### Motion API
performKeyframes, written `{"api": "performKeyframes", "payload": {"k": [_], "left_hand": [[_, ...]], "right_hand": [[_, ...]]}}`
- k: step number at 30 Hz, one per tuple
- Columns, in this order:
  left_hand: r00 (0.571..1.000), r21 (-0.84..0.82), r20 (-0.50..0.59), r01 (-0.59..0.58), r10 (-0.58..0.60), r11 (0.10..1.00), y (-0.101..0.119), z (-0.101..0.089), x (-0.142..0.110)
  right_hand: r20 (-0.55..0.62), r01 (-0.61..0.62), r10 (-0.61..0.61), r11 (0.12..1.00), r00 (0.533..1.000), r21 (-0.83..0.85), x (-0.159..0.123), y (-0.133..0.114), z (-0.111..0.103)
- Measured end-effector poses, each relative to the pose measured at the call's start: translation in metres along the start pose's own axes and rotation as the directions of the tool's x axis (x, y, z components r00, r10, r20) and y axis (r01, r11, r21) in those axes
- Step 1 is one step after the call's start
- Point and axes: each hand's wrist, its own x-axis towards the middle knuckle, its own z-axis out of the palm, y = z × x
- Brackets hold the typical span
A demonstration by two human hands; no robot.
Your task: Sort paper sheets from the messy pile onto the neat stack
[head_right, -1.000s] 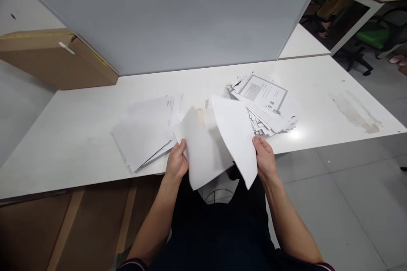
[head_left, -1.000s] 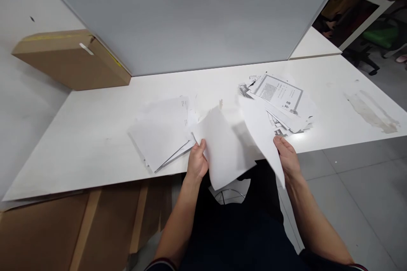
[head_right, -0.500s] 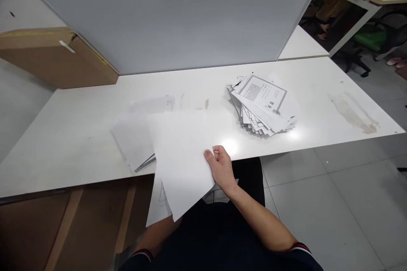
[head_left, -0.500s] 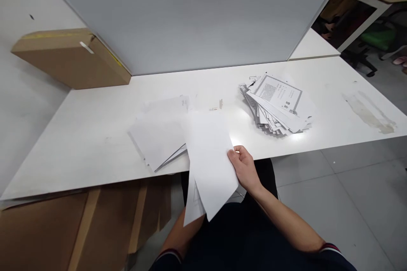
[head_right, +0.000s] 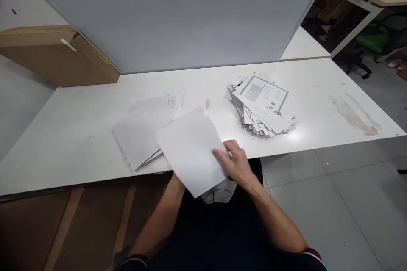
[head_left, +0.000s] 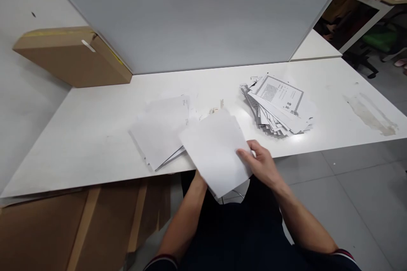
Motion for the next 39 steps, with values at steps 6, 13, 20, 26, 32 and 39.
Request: {"api": "performKeyframes", "payload": {"k": [6,13,20,26,32,39], "left_hand": [[0.996,-0.191,-0.003,-0.093,0.094,0.977,0.034,-0.006,-0.005],[0.854,0.200,-0.012,-0.507,0.520,0.838,0.015,-0.013,-0.008],[0.895,0.378,0.001,-0.414,0.446,0.828,0.010,-0.003,-0.003],[0.888,0.476,0.059,-0.427,0.456,0.769,0.009,0.003,0.001],[0.870,0.552,0.141,-0.466,0.473,0.692,0.015,0.010,0.003],[0.843,0.587,0.129,-0.489,0.522,0.645,0.016,0.009,0.005]], "right_hand": [[0.193,0.453,-0.436,0.637,0.879,-0.624,0.008,-0.056,-0.065],[0.450,0.550,-0.373,0.231,0.812,-0.802,0.020,-0.074,-0.056],[0.401,0.495,-0.337,0.266,0.852,-0.827,0.031,-0.054,-0.050],[0.362,0.475,-0.364,0.295,0.858,-0.829,0.032,-0.053,-0.049],[0.415,0.508,-0.335,0.271,0.846,-0.818,0.033,-0.054,-0.050],[0.454,0.502,-0.259,0.162,0.853,-0.850,0.033,-0.061,-0.051]]}}
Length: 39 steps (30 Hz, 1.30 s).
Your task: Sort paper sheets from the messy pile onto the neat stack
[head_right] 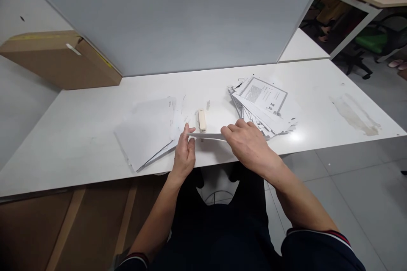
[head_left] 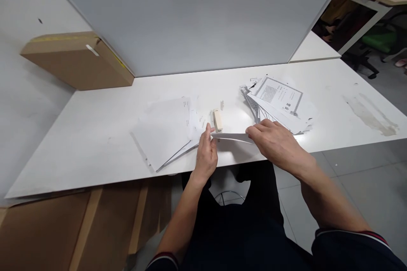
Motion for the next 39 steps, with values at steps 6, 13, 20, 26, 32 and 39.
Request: {"api": "performKeyframes", "payload": {"k": [6,13,20,26,32,39], "left_hand": [[0.977,0.317,0.131,-0.201,0.167,0.927,-0.011,0.001,0.004],[0.962,0.354,0.143,-0.269,0.232,0.896,-0.007,0.000,0.009],[0.975,0.271,0.193,-0.162,0.112,0.949,-0.010,-0.008,0.008],[0.991,-0.128,0.107,0.091,-0.078,0.988,-0.004,-0.009,0.001],[0.992,-0.505,0.110,0.109,-0.062,0.856,0.018,-0.001,0.003],[0.987,-0.111,-0.013,0.155,-0.158,0.982,0.033,0.004,-0.004]], "right_hand": [[0.028,-0.012,0.012,1.000,1.000,0.000,0.004,-0.005,0.001],[-0.019,0.024,-0.024,0.999,1.000,-0.027,0.005,-0.003,0.002],[0.011,0.041,-0.040,0.999,0.999,-0.005,0.003,-0.003,0.000],[-0.210,0.037,0.032,0.947,0.977,0.319,-0.018,0.002,-0.010],[-0.275,-0.065,0.522,0.542,0.808,0.838,-0.019,-0.001,0.024],[0.062,-0.044,0.664,-0.044,0.745,0.998,-0.009,-0.032,0.071]]}}
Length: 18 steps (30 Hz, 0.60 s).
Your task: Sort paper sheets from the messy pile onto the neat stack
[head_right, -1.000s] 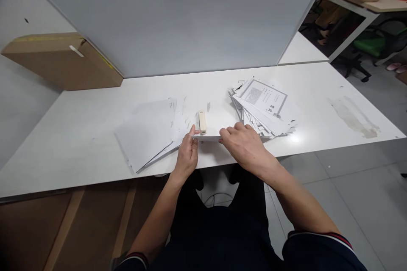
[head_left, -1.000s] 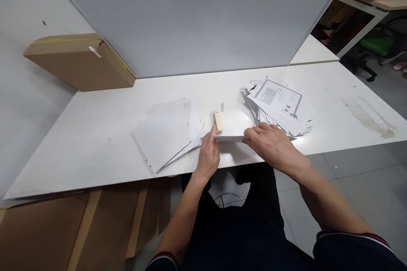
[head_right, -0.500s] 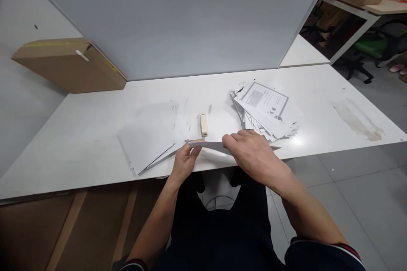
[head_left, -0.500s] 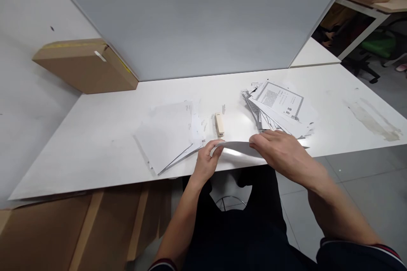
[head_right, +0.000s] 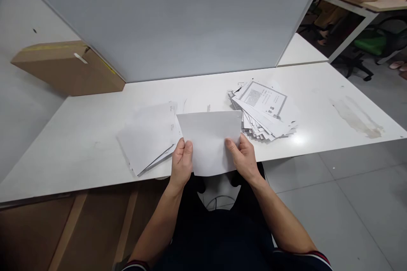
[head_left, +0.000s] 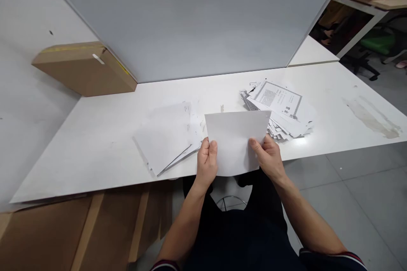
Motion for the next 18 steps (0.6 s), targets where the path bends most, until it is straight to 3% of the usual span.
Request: {"api": "performKeyframes", "payload": {"k": [3,9,14,18], "left_hand": [[1.000,0.066,-0.014,0.024,-0.024,0.997,-0.005,-0.002,0.002],[0.984,0.053,0.106,0.141,-0.146,0.989,-0.017,-0.009,-0.011],[0.904,0.041,0.237,0.357,-0.356,0.933,-0.035,-0.014,-0.034],[0.909,0.195,0.222,0.314,-0.354,0.929,-0.037,-0.015,-0.033]], "right_hand": [[0.010,-0.078,0.078,0.997,0.997,0.022,-0.002,0.006,0.002],[0.101,-0.201,0.212,0.973,0.972,-0.109,-0.008,0.013,-0.013],[0.135,-0.374,0.408,0.901,0.903,-0.221,-0.016,0.018,-0.032],[0.153,-0.462,0.497,0.860,0.854,-0.218,-0.008,0.018,-0.038]]}}
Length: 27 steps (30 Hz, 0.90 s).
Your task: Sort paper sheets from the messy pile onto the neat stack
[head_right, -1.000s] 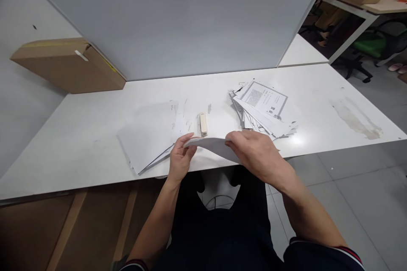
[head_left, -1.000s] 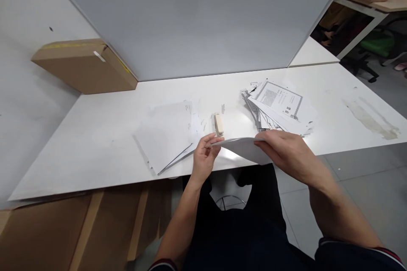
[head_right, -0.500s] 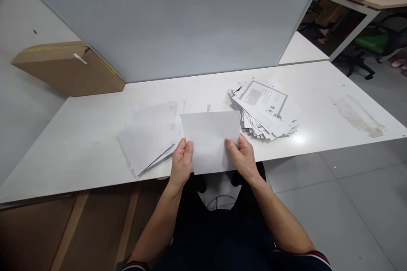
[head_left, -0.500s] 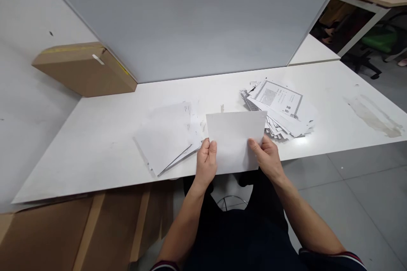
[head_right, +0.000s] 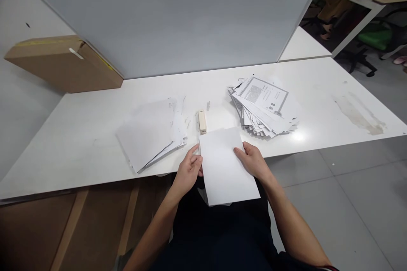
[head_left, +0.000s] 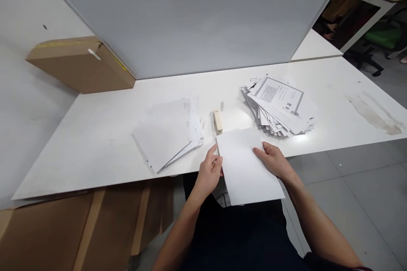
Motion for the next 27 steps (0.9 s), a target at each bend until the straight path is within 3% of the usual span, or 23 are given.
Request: {"api": "performKeyframes", "payload": {"k": [4,7,10,12,14,19,27], "left_hand": [[0.997,0.138,-0.031,-0.062,0.067,0.988,0.007,-0.004,0.007],[0.977,0.329,-0.095,-0.153,0.193,0.932,0.009,-0.006,0.013],[0.885,0.574,-0.171,-0.269,0.434,0.773,0.011,-0.006,0.024],[0.796,0.692,-0.165,-0.328,0.583,0.643,0.012,-0.007,0.037],[0.740,0.761,-0.122,-0.358,0.662,0.541,0.012,-0.008,0.051],[0.741,0.812,-0.021,-0.380,0.671,0.444,0.007,-0.011,0.075],[0.717,0.816,0.017,-0.413,0.697,0.405,-0.003,-0.012,0.077]], "right_hand": [[0.013,-0.041,0.041,0.999,0.999,0.015,0.010,-0.006,-0.002],[0.014,-0.044,0.044,0.999,0.999,-0.007,0.016,-0.011,-0.003],[0.001,-0.035,0.035,0.998,0.999,-0.050,0.019,-0.015,-0.003],[-0.021,-0.029,0.027,0.997,0.999,-0.076,0.021,-0.016,-0.002],[-0.036,-0.026,0.023,0.996,0.999,-0.086,0.023,-0.015,-0.001],[-0.035,-0.024,0.022,0.999,0.999,-0.049,0.031,-0.005,-0.001],[-0.030,-0.015,0.014,0.999,0.999,-0.036,0.033,-0.001,-0.001]]}}
